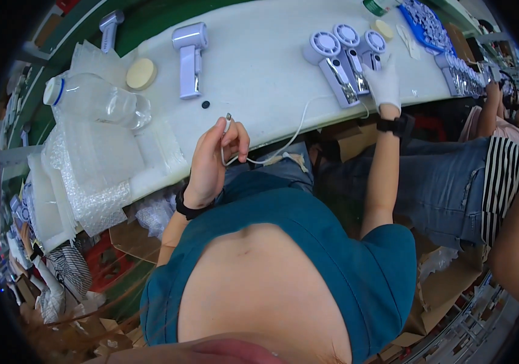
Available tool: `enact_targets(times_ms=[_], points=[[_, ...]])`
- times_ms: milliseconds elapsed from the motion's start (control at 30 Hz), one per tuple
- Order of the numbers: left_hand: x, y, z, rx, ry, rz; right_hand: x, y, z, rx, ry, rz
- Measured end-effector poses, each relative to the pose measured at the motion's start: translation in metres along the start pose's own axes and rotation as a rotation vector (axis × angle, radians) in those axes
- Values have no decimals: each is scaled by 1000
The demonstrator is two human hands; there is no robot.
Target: The person picks up a handheld fan and inserts a charging cable into its port before setting it aside. They then move some bubble wrap and repeat the process with another handheld fan.
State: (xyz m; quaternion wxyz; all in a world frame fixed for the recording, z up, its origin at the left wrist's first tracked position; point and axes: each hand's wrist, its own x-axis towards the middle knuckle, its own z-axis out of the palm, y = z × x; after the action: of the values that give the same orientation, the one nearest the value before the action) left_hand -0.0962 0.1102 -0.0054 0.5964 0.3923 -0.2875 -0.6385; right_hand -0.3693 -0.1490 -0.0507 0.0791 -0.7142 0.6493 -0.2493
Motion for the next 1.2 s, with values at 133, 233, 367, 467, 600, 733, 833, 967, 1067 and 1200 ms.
enact_targets(times_ms=[133,233,367,467,600,733,833,967,1067,1200], points=[[-5,3,18,47,-21,-10,10,6,-21,440,-414,148],[3,-3,11,50,21,-14,-16,-19,-42,728,-311,161],[9,2,22,93,27,64,-66,-73,-87,1041,-352,205],[19,7,40,110,44,228,-95,-112,-98,1207,-654,85],[23,13,49,183,143,403,-129,-154,-89,1106,-960,144],[14,21,45,98,161,399,-138,-155,-74,1535,-1330,239],[10,20,41,41,149,370,-150,-161,-64,1786,-1510,351],[13,17,40,-1,203,398,-151,-175,-64,1844,-1457,404],[15,14,39,-113,362,525,-145,-180,-63,1839,-1305,388],[4,7,22,102,194,568,-127,-179,-57,1928,-1079,413]])
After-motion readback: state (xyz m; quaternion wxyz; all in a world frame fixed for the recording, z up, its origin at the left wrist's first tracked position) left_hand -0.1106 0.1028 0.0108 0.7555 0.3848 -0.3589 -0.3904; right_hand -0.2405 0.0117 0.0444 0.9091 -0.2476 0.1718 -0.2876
